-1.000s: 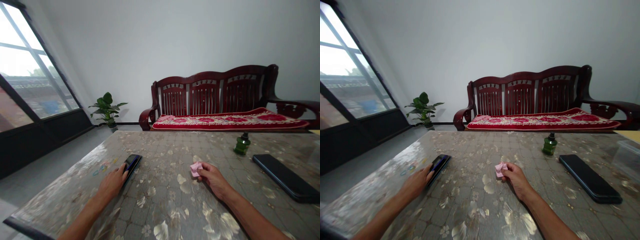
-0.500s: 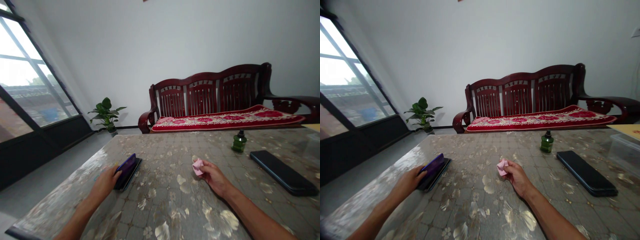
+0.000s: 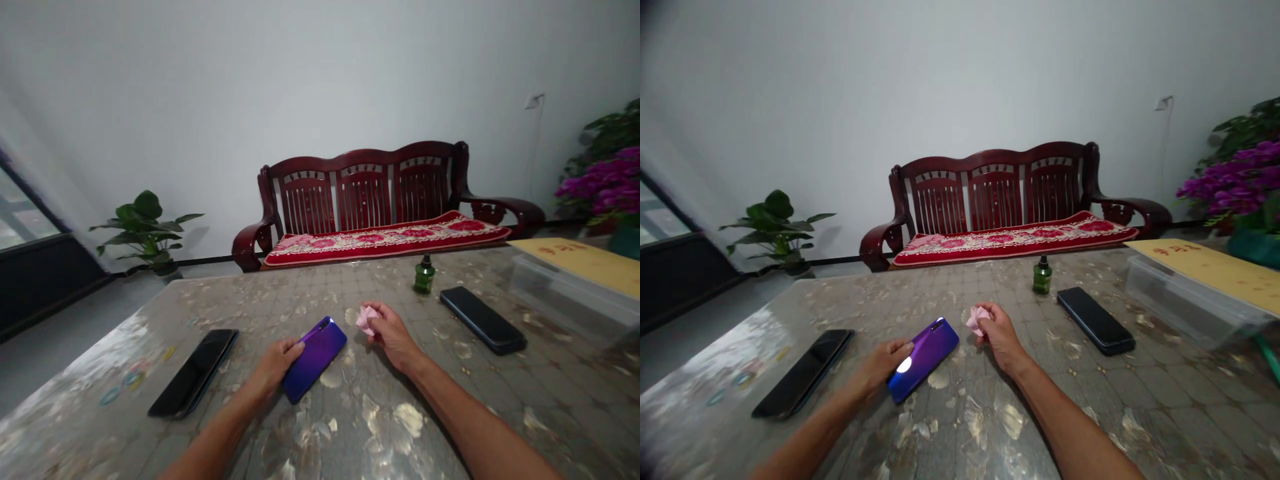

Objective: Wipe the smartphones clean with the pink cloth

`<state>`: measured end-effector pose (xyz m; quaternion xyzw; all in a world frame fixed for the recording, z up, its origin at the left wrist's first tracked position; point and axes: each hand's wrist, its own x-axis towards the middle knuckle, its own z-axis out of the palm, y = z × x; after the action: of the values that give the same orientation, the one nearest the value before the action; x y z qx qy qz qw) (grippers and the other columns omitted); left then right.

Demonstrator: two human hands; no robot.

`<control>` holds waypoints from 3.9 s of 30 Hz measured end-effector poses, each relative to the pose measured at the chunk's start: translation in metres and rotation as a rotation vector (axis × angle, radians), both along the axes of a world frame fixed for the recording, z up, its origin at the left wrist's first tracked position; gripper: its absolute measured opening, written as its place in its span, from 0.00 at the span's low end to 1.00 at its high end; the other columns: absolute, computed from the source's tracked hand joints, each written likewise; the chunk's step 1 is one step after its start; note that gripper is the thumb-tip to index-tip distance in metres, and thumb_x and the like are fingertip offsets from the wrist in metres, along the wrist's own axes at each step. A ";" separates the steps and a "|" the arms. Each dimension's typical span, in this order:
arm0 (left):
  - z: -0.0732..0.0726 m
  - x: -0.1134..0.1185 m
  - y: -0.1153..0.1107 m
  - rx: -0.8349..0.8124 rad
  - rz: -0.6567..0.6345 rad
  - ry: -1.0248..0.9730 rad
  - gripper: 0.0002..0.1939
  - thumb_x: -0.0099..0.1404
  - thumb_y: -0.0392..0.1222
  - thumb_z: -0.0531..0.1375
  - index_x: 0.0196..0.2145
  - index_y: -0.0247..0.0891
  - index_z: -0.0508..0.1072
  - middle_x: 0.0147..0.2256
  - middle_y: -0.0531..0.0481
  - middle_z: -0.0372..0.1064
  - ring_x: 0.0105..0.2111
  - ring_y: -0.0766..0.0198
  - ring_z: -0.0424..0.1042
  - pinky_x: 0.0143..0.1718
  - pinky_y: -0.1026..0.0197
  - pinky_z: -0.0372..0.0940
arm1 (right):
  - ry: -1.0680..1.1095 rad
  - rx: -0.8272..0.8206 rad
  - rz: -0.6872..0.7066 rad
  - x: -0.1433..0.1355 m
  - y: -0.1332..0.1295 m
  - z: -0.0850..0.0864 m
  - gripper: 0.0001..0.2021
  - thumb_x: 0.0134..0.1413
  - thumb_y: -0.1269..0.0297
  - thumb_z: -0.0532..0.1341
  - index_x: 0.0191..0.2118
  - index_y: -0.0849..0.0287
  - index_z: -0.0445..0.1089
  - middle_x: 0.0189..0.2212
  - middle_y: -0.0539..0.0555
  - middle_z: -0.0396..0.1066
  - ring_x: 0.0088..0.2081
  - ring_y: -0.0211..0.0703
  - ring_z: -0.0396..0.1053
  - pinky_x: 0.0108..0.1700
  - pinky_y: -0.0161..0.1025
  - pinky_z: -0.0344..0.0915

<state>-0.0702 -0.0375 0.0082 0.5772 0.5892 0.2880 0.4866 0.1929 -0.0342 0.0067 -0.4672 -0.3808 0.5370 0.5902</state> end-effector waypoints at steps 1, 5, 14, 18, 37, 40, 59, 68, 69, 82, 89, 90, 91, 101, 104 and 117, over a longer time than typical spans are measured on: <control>-0.002 0.009 0.004 0.016 -0.028 0.016 0.29 0.49 0.69 0.61 0.28 0.36 0.73 0.22 0.53 0.67 0.23 0.63 0.64 0.25 0.63 0.55 | -0.059 0.018 -0.020 0.001 0.001 -0.002 0.21 0.35 0.65 0.60 0.41 0.58 0.71 0.32 0.49 0.73 0.26 0.37 0.65 0.21 0.30 0.59; -0.006 0.037 0.017 0.080 -0.110 0.059 0.27 0.52 0.67 0.58 0.25 0.37 0.72 0.21 0.52 0.66 0.22 0.63 0.63 0.25 0.62 0.55 | -0.320 0.092 -0.034 0.003 0.006 -0.013 0.15 0.37 0.66 0.57 0.35 0.58 0.73 0.27 0.49 0.72 0.28 0.40 0.66 0.27 0.33 0.62; -0.007 0.060 0.030 0.232 -0.104 0.168 0.17 0.60 0.48 0.58 0.39 0.36 0.80 0.36 0.46 0.79 0.38 0.53 0.74 0.41 0.56 0.64 | -0.783 0.254 -0.048 0.008 0.008 -0.022 0.16 0.46 0.74 0.55 0.38 0.58 0.77 0.36 0.54 0.75 0.40 0.46 0.71 0.43 0.38 0.64; -0.006 0.066 0.021 0.361 -0.120 0.342 0.17 0.61 0.42 0.58 0.47 0.38 0.78 0.45 0.43 0.77 0.46 0.52 0.73 0.50 0.53 0.63 | -0.888 0.216 -0.041 0.007 0.011 -0.024 0.15 0.48 0.76 0.56 0.39 0.59 0.77 0.37 0.55 0.75 0.40 0.46 0.71 0.42 0.38 0.63; -0.008 0.083 -0.002 0.558 -0.243 0.727 0.29 0.55 0.42 0.63 0.55 0.35 0.69 0.46 0.41 0.68 0.49 0.47 0.67 0.53 0.51 0.61 | -1.111 0.532 -0.096 0.001 0.002 -0.016 0.10 0.60 0.73 0.55 0.38 0.55 0.73 0.35 0.52 0.70 0.40 0.44 0.68 0.45 0.38 0.62; -0.013 0.083 -0.001 0.580 -0.243 0.710 0.31 0.55 0.40 0.62 0.58 0.36 0.67 0.47 0.41 0.68 0.49 0.47 0.67 0.54 0.50 0.62 | -1.195 0.555 -0.056 -0.001 -0.003 -0.015 0.09 0.61 0.73 0.57 0.39 0.55 0.73 0.36 0.53 0.70 0.41 0.45 0.66 0.46 0.40 0.62; 0.004 0.039 -0.022 0.489 -0.291 0.742 0.27 0.54 0.44 0.64 0.52 0.37 0.72 0.48 0.41 0.70 0.49 0.47 0.68 0.53 0.50 0.62 | -1.340 0.577 0.110 -0.010 0.001 -0.014 0.13 0.60 0.80 0.55 0.38 0.56 0.73 0.36 0.54 0.70 0.42 0.46 0.65 0.45 0.39 0.62; 0.002 0.036 -0.017 0.498 -0.311 0.658 0.25 0.55 0.44 0.65 0.51 0.40 0.73 0.45 0.44 0.71 0.47 0.49 0.68 0.51 0.52 0.62 | -1.413 0.586 0.052 -0.010 0.000 -0.014 0.12 0.60 0.79 0.55 0.38 0.57 0.74 0.34 0.54 0.69 0.39 0.46 0.64 0.43 0.39 0.62; 0.003 0.036 -0.018 0.499 -0.307 0.653 0.25 0.54 0.43 0.64 0.51 0.40 0.73 0.45 0.44 0.71 0.47 0.49 0.68 0.51 0.52 0.62 | -1.403 0.607 0.084 -0.013 -0.002 -0.014 0.12 0.60 0.79 0.56 0.38 0.57 0.74 0.34 0.53 0.69 0.40 0.45 0.64 0.43 0.38 0.62; -0.003 0.038 -0.019 0.521 -0.215 0.615 0.28 0.51 0.42 0.65 0.52 0.38 0.70 0.47 0.42 0.73 0.49 0.46 0.70 0.53 0.49 0.64 | -1.440 0.652 0.175 -0.026 -0.012 -0.003 0.13 0.62 0.77 0.54 0.38 0.56 0.74 0.35 0.54 0.71 0.40 0.45 0.65 0.43 0.40 0.62; -0.001 0.039 -0.019 0.506 -0.213 0.594 0.31 0.51 0.42 0.66 0.53 0.37 0.70 0.49 0.41 0.73 0.51 0.46 0.70 0.55 0.49 0.63 | -1.535 0.532 0.021 -0.018 -0.005 -0.002 0.12 0.62 0.76 0.55 0.35 0.56 0.74 0.34 0.54 0.72 0.39 0.47 0.63 0.44 0.41 0.59; -0.001 0.039 -0.019 0.503 -0.211 0.592 0.31 0.51 0.42 0.66 0.54 0.37 0.69 0.50 0.40 0.73 0.51 0.46 0.70 0.56 0.49 0.63 | -1.530 0.531 0.020 -0.019 -0.005 -0.002 0.12 0.62 0.77 0.55 0.35 0.56 0.74 0.34 0.54 0.72 0.39 0.47 0.63 0.44 0.41 0.59; -0.001 0.040 -0.019 0.500 -0.208 0.592 0.32 0.51 0.42 0.66 0.54 0.36 0.69 0.50 0.40 0.73 0.51 0.46 0.70 0.56 0.49 0.63 | -1.523 0.546 0.039 -0.020 -0.007 -0.003 0.12 0.62 0.77 0.55 0.35 0.56 0.74 0.34 0.54 0.71 0.39 0.47 0.63 0.43 0.41 0.59; -0.005 0.040 -0.017 0.518 -0.204 0.560 0.31 0.51 0.41 0.66 0.53 0.38 0.69 0.50 0.41 0.73 0.50 0.46 0.70 0.55 0.49 0.63 | -1.543 0.546 0.049 -0.025 -0.009 0.000 0.13 0.59 0.80 0.55 0.35 0.57 0.73 0.34 0.54 0.70 0.39 0.47 0.63 0.43 0.40 0.58; -0.009 0.040 -0.016 0.537 -0.204 0.546 0.30 0.50 0.41 0.66 0.53 0.39 0.69 0.49 0.42 0.73 0.50 0.46 0.70 0.54 0.49 0.63 | -1.527 0.570 0.077 -0.026 -0.012 -0.001 0.13 0.58 0.80 0.54 0.35 0.57 0.73 0.34 0.54 0.70 0.39 0.47 0.63 0.43 0.40 0.58; -0.017 0.045 -0.010 0.561 -0.274 0.437 0.31 0.50 0.41 0.68 0.52 0.40 0.69 0.49 0.44 0.72 0.51 0.49 0.69 0.54 0.52 0.64 | -1.622 0.613 0.058 -0.041 -0.008 -0.005 0.09 0.62 0.75 0.58 0.36 0.55 0.73 0.34 0.53 0.70 0.39 0.47 0.62 0.41 0.41 0.57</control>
<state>-0.0250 -0.0471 -0.0085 0.8093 0.4946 0.2404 0.2066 0.1519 -0.0426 0.0018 -0.5165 -0.8236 -0.0736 0.2223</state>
